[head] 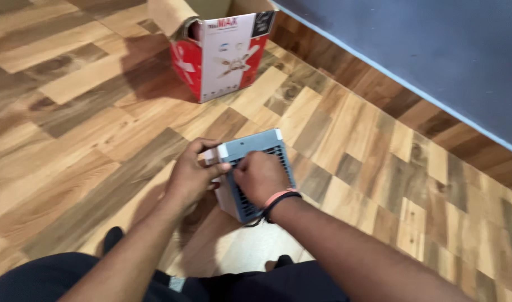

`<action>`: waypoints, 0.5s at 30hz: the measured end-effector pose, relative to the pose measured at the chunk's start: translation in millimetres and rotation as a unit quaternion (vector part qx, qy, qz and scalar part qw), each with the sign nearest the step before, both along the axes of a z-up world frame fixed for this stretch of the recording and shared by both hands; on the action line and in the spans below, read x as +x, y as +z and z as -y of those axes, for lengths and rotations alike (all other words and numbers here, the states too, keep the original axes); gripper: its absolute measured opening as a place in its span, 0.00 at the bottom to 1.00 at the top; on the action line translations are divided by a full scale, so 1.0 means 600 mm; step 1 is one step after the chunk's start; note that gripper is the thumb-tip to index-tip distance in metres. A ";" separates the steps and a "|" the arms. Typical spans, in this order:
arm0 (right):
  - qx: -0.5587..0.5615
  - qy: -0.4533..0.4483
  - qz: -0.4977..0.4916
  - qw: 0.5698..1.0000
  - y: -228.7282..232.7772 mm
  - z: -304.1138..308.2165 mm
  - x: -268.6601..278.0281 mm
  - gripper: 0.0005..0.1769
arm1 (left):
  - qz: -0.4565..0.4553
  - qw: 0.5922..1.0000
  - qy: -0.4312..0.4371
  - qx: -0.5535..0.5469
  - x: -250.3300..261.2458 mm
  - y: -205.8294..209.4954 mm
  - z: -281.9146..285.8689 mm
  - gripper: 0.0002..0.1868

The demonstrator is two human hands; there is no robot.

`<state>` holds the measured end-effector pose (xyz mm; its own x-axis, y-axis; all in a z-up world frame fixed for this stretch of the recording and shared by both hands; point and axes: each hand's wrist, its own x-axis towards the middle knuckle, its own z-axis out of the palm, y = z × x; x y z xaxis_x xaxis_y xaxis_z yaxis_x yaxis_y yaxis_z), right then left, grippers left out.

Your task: The person assembles a portable mini cooler by attaching the front grille, inserting a filter, and securing the top lid. They then connect a power cable to the device.

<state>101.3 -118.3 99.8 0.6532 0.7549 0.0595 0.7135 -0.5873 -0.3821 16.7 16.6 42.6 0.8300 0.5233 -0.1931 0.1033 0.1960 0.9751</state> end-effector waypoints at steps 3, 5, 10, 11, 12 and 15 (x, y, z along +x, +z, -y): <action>0.008 0.085 0.087 0.992 -0.005 0.013 -0.008 0.09 | 0.005 1.000 0.006 0.016 -0.005 -0.006 0.001 0.23; 0.006 0.127 0.105 0.986 -0.001 0.021 -0.007 0.09 | 0.008 1.000 0.004 0.011 -0.006 -0.007 0.003 0.23; 0.019 -0.037 -0.028 0.999 0.011 0.009 -0.013 0.09 | 0.018 1.000 0.017 0.018 -0.006 0.005 0.019 0.25; 0.008 -0.072 -0.076 0.994 0.010 0.004 -0.015 0.10 | -0.001 0.999 0.016 0.031 -0.011 0.008 0.018 0.25; -0.004 -0.107 -0.124 0.987 0.009 -0.002 -0.016 0.11 | -0.020 0.999 0.014 0.044 -0.014 0.012 0.018 0.25; -0.017 -0.093 -0.103 0.990 0.010 0.000 -0.010 0.10 | -0.037 0.998 0.003 0.043 -0.018 0.026 0.019 0.25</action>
